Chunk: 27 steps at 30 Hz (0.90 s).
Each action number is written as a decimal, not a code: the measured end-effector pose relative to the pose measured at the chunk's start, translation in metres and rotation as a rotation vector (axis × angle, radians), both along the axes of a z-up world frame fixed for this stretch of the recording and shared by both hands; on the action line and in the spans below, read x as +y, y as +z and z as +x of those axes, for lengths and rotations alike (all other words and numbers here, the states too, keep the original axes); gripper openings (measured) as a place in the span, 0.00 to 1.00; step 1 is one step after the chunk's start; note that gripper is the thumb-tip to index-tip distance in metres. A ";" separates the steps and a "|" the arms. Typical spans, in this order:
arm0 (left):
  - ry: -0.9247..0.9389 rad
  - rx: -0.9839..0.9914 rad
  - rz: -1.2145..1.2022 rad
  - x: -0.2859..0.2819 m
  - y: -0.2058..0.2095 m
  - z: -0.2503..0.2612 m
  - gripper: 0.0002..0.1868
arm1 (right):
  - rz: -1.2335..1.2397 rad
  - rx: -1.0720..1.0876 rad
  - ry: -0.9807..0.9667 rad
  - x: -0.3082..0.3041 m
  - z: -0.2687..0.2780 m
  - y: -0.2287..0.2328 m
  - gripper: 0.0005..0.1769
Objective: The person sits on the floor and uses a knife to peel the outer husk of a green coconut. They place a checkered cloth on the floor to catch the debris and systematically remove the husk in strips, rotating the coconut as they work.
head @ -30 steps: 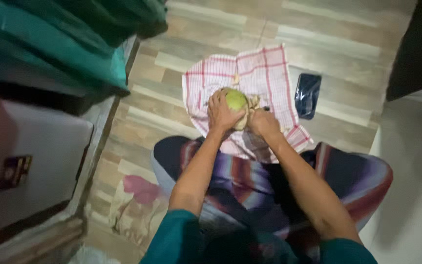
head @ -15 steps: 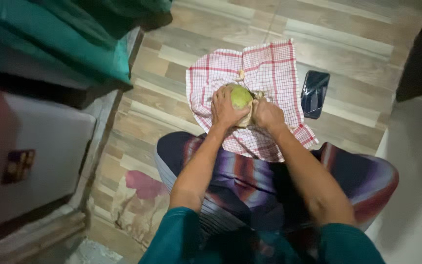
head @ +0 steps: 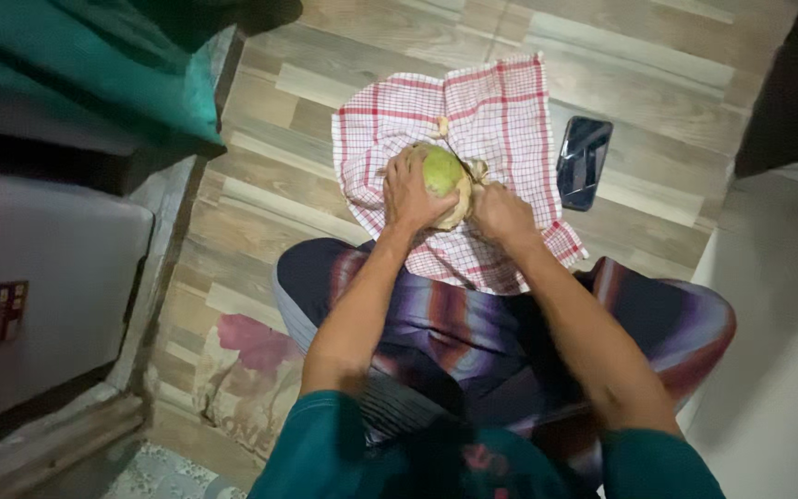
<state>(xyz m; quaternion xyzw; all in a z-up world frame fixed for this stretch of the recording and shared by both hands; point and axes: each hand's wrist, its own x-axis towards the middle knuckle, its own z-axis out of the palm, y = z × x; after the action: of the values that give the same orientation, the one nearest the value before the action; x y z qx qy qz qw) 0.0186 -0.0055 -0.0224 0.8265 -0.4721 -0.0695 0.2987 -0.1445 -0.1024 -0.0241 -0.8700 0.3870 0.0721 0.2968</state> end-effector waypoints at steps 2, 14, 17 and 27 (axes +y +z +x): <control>-0.001 -0.029 -0.037 -0.001 0.002 0.000 0.49 | 0.014 -0.004 -0.111 -0.005 0.013 -0.002 0.28; 0.004 0.053 0.018 0.003 0.008 0.003 0.45 | 0.126 0.083 -0.167 0.006 0.007 0.017 0.32; -0.002 -0.035 -0.065 0.005 -0.003 -0.002 0.46 | 0.125 0.036 -0.134 -0.003 0.027 0.022 0.28; 0.016 0.020 0.034 0.013 0.007 -0.002 0.54 | 0.151 0.098 -0.100 -0.012 0.012 -0.031 0.31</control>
<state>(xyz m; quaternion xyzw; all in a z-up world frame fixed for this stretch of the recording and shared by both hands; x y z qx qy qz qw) 0.0170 0.0076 -0.0156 0.8345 -0.4613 -0.0832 0.2897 -0.1321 -0.1147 -0.0546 -0.8201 0.4375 0.1285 0.3457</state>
